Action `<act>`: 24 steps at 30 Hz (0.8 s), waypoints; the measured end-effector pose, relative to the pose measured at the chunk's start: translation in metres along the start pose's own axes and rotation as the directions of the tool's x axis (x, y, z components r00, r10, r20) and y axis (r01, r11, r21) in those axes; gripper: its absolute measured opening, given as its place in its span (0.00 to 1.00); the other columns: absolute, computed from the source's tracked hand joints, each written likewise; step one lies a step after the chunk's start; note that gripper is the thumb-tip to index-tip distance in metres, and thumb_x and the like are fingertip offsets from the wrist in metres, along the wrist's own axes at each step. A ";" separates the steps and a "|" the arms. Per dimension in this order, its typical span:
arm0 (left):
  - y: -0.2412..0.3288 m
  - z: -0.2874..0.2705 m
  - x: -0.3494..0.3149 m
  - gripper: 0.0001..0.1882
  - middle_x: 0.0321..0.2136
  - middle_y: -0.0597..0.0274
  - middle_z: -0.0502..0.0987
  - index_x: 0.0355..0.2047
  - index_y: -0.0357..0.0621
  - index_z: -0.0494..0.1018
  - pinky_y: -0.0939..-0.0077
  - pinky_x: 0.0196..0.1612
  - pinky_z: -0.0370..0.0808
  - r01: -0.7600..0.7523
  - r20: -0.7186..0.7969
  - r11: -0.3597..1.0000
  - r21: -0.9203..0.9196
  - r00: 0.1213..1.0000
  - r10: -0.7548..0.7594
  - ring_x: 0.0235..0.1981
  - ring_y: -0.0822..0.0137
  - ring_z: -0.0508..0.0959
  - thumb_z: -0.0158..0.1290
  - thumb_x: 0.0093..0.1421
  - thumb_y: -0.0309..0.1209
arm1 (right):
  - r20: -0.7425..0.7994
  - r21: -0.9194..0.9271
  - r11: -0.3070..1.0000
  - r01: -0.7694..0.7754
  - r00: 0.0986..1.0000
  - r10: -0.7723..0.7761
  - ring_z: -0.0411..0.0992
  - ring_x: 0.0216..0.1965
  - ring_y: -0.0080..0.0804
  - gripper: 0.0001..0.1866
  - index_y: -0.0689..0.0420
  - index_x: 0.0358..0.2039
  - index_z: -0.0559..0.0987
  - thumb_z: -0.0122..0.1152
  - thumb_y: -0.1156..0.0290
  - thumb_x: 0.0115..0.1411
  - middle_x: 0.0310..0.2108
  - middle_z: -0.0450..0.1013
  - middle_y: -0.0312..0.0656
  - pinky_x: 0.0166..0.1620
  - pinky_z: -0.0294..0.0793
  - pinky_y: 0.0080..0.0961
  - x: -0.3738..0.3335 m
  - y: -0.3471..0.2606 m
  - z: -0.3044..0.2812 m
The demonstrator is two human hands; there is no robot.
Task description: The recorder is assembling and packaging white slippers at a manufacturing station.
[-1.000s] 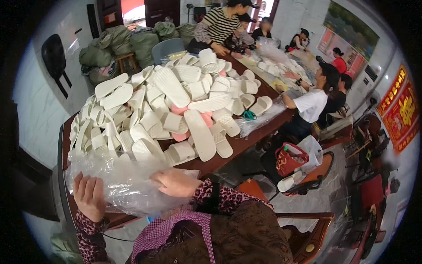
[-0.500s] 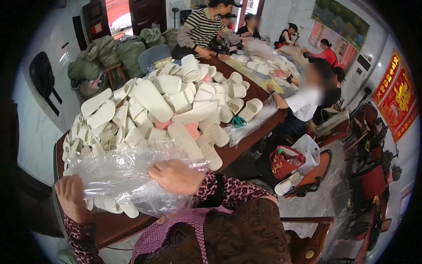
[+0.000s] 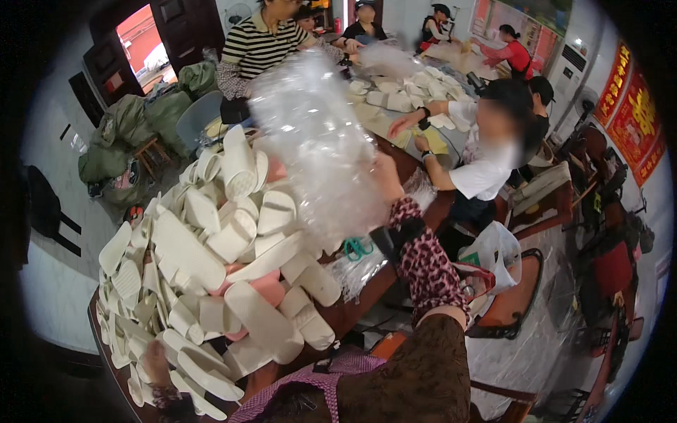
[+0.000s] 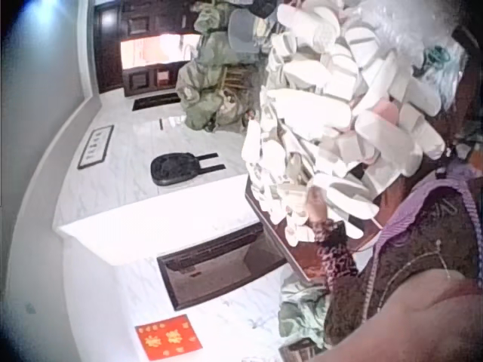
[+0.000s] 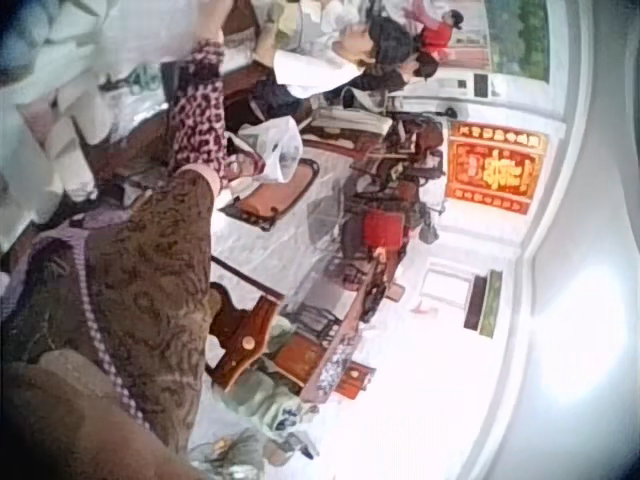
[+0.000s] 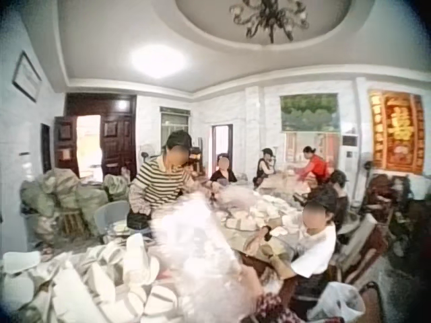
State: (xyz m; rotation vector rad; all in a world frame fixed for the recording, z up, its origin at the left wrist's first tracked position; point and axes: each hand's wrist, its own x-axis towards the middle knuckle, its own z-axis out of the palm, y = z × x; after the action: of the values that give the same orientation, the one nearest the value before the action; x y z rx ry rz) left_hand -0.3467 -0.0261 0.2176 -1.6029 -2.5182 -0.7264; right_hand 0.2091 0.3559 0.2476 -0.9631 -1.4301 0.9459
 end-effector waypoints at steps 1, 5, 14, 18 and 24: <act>0.008 0.029 -0.001 0.09 0.26 0.52 0.76 0.33 0.35 0.73 0.72 0.28 0.70 0.071 0.108 0.975 -0.211 0.993 -0.049 0.26 0.61 0.75 0.50 0.56 0.29 | -0.004 -0.046 0.999 -0.010 1.000 0.010 0.67 0.25 0.17 0.07 0.63 0.33 0.75 0.53 0.77 0.53 0.24 0.71 0.32 0.29 0.67 0.16 0.028 0.041 -0.028; 0.049 0.093 -0.004 0.10 0.28 0.52 0.75 0.34 0.36 0.72 0.70 0.31 0.71 0.211 0.228 0.971 -0.109 0.956 -0.183 0.28 0.61 0.76 0.48 0.53 0.27 | -0.010 -0.318 0.943 0.098 0.994 -0.107 0.72 0.28 0.25 0.12 0.63 0.40 0.72 0.53 0.74 0.55 0.27 0.74 0.36 0.32 0.71 0.20 0.094 0.138 -0.101; 0.049 0.121 -0.047 0.25 0.50 0.43 0.65 0.51 0.36 0.62 0.58 0.53 0.62 0.241 0.267 0.933 0.265 0.912 -0.312 0.51 0.46 0.65 0.45 0.50 0.26 | -0.070 -0.522 0.853 0.013 0.996 -0.058 0.73 0.33 0.32 0.16 0.62 0.43 0.70 0.53 0.68 0.56 0.31 0.74 0.39 0.36 0.73 0.27 0.092 0.355 -0.107; 0.058 0.152 -0.050 0.31 0.56 0.41 0.58 0.55 0.35 0.57 0.60 0.58 0.57 0.270 0.265 0.941 0.201 0.910 -0.318 0.58 0.46 0.58 0.46 0.48 0.23 | -0.161 -0.649 0.757 -0.073 0.986 -0.044 0.73 0.34 0.34 0.17 0.62 0.44 0.69 0.52 0.67 0.57 0.32 0.74 0.40 0.37 0.73 0.28 0.112 0.403 -0.224; 0.052 0.141 -0.069 0.34 0.58 0.40 0.55 0.58 0.36 0.54 0.59 0.58 0.57 0.276 0.198 0.907 0.318 0.916 -0.348 0.59 0.45 0.56 0.49 0.48 0.24 | -0.233 -0.685 0.703 -0.191 0.972 0.037 0.73 0.36 0.36 0.18 0.61 0.46 0.68 0.51 0.65 0.57 0.34 0.74 0.41 0.38 0.73 0.30 0.009 0.524 -0.137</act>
State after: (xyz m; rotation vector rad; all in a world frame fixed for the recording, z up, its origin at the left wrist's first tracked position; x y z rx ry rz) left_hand -0.2433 -0.0067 0.0902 -1.2765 -2.9383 -0.1655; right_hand 0.3714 0.5510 -0.2313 -1.6841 -1.5909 0.3310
